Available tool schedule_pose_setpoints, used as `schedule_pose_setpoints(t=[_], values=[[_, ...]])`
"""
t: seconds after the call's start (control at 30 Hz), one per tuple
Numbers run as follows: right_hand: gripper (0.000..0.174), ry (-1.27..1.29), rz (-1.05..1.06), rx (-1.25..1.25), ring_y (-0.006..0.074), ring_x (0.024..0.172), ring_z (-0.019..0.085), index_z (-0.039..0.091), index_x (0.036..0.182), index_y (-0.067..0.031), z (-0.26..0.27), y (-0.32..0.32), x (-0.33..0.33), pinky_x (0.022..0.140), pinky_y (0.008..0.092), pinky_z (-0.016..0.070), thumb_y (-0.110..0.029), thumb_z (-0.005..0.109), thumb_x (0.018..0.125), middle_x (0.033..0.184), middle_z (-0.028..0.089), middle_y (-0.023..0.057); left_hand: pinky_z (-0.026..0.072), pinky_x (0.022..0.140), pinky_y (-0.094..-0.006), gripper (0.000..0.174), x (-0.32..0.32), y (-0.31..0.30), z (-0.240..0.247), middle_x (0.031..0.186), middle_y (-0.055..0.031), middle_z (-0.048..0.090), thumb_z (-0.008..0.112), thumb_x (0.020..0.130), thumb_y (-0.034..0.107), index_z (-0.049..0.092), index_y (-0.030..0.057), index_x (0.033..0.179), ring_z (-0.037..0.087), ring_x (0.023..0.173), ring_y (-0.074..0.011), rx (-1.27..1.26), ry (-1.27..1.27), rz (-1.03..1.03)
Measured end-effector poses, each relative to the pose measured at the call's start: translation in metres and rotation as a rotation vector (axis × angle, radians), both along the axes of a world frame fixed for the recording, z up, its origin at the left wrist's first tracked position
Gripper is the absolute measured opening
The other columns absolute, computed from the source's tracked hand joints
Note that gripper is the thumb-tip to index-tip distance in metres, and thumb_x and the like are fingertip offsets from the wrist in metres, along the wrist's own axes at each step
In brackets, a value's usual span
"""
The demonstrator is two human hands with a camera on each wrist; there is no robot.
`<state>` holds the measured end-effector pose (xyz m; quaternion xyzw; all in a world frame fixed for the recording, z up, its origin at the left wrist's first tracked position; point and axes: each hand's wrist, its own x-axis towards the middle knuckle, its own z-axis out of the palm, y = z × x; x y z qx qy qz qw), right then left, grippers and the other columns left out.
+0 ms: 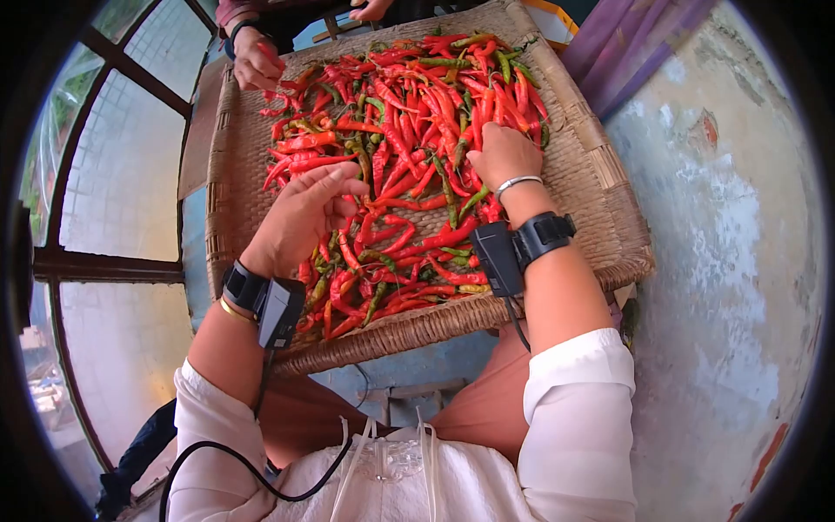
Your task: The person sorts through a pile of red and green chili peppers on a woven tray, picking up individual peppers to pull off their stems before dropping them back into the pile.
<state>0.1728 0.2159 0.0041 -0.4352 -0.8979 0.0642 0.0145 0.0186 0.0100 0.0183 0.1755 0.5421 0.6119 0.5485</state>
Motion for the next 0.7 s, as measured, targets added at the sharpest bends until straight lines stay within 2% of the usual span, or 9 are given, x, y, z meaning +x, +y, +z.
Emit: schedule_pose_setpoints(t=[0.13, 0.23, 0.3, 0.4, 0.43, 0.5, 0.63, 0.67, 0.7], values=[[0.023, 0.029, 0.019, -0.093, 0.0313, 0.079, 0.058, 0.057, 0.078, -0.0033, 0.015, -0.001, -0.001, 0.07, 0.0412, 0.0461, -0.025, 0.058, 0.071, 0.08, 0.06, 0.0162, 0.0439, 0.056, -0.0187, 0.025, 0.007, -0.001, -0.001, 0.088, -0.0022, 0.06, 0.048, 0.087, 0.021, 0.051, 0.0058, 0.107, 0.053, 0.064, -0.0045, -0.052, 0.108, -0.054], [0.025, 0.189, 0.028, -0.116, 0.029, 0.071, 0.059, 0.059, 0.079, -0.0023, 0.031, -0.011, -0.004, 0.065, 0.0392, 0.0466, -0.026, 0.058, 0.07, 0.073, 0.06, 0.0147, 0.0428, 0.055, -0.0179, 0.024, 0.01, -0.002, -0.001, 0.088, -0.0013, 0.06, 0.05, 0.086, 0.021, 0.052, 0.0058, 0.105, 0.052, 0.063, -0.0035, -0.054, 0.138, -0.074], [0.026, 0.552, 0.131, -0.554, 0.0197, 0.058, 0.058, 0.06, 0.082, -0.0014, 0.032, -0.023, -0.005, 0.054, 0.0321, 0.0457, -0.025, 0.058, 0.071, 0.066, 0.06, 0.0099, 0.0419, 0.055, -0.0174, 0.024, 0.013, -0.001, -0.001, 0.087, -0.0007, 0.06, 0.051, 0.086, 0.021, 0.053, 0.0057, 0.105, 0.051, 0.062, -0.0028, -0.04, 0.141, -0.087], [0.018, 0.647, 0.178, -0.999, 0.0055, 0.049, 0.047, 0.059, 0.079, -0.0002, 0.046, -0.063, -0.013, 0.042, 0.0197, 0.0386, -0.018, 0.056, 0.076, 0.062, 0.056, 0.0017, 0.0359, 0.05, -0.0146, 0.024, 0.023, -0.001, -0.002, 0.081, 0.0038, 0.058, 0.053, 0.085, 0.022, 0.054, 0.0052, 0.103, 0.043, 0.055, -0.0005, -0.002, 0.202, -0.144], [0.017, 0.645, 0.227, -1.053, 0.0064, 0.046, 0.047, 0.059, 0.077, 0.0, 0.043, -0.069, -0.016, 0.042, 0.0207, 0.0386, -0.017, 0.055, 0.076, 0.061, 0.055, 0.0018, 0.0359, 0.05, -0.0146, 0.024, 0.026, -0.001, -0.002, 0.081, 0.0038, 0.058, 0.053, 0.085, 0.022, 0.054, 0.0052, 0.103, 0.043, 0.055, -0.0005, -0.002, 0.202, -0.147], [0.016, 0.64, 0.222, -1.176, 0.0065, 0.044, 0.046, 0.058, 0.073, -0.0002, 0.036, -0.082, -0.021, 0.04, 0.021, 0.0377, -0.015, 0.054, 0.077, 0.057, 0.054, 0.0014, 0.0338, 0.047, -0.0141, 0.024, 0.028, -0.002, 0.0, 0.08, 0.0045, 0.058, 0.054, 0.084, 0.024, 0.055, 0.0056, 0.101, 0.04, 0.053, -0.0007, -0.013, 0.238, -0.317], [0.032, 0.588, 0.182, -1.177, 0.0076, 0.04, 0.045, 0.056, 0.068, -0.0007, 0.03, -0.084, -0.023, 0.04, 0.0224, 0.0373, -0.029, 0.05, 0.083, 0.052, 0.051, 0.0019, 0.0324, 0.045, -0.0144, 0.024, 0.028, -0.004, 0.002, 0.079, 0.002, 0.058, 0.053, 0.085, 0.027, 0.056, 0.0064, 0.096, 0.04, 0.052, -0.0004, -0.126, 0.211, -0.366], [0.04, 0.546, 0.165, -1.084, 0.0083, 0.041, 0.046, 0.056, 0.069, -0.0006, 0.029, -0.077, -0.023, 0.04, 0.0237, 0.0383, -0.036, 0.045, 0.085, 0.05, 0.05, 0.0021, 0.0324, 0.045, -0.0144, 0.024, 0.026, -0.005, 0.008, 0.079, 0.002, 0.058, 0.053, 0.085, 0.027, 0.056, 0.0064, 0.096, 0.04, 0.052, -0.0004, -0.126, 0.21, -0.365], [0.037, 0.523, 0.134, -1.005, 0.005, 0.042, 0.043, 0.055, 0.076, -0.0014, 0.031, -0.069, -0.021, 0.04, 0.0187, 0.0353, -0.035, 0.044, 0.087, 0.057, 0.05, 0.0005, 0.0323, 0.044, -0.0144, 0.025, 0.02, -0.004, 0.016, 0.08, 0.0006, 0.059, 0.051, 0.086, 0.027, 0.054, 0.0059, 0.097, 0.041, 0.052, -0.0008, -0.153, 0.254, -0.36]])
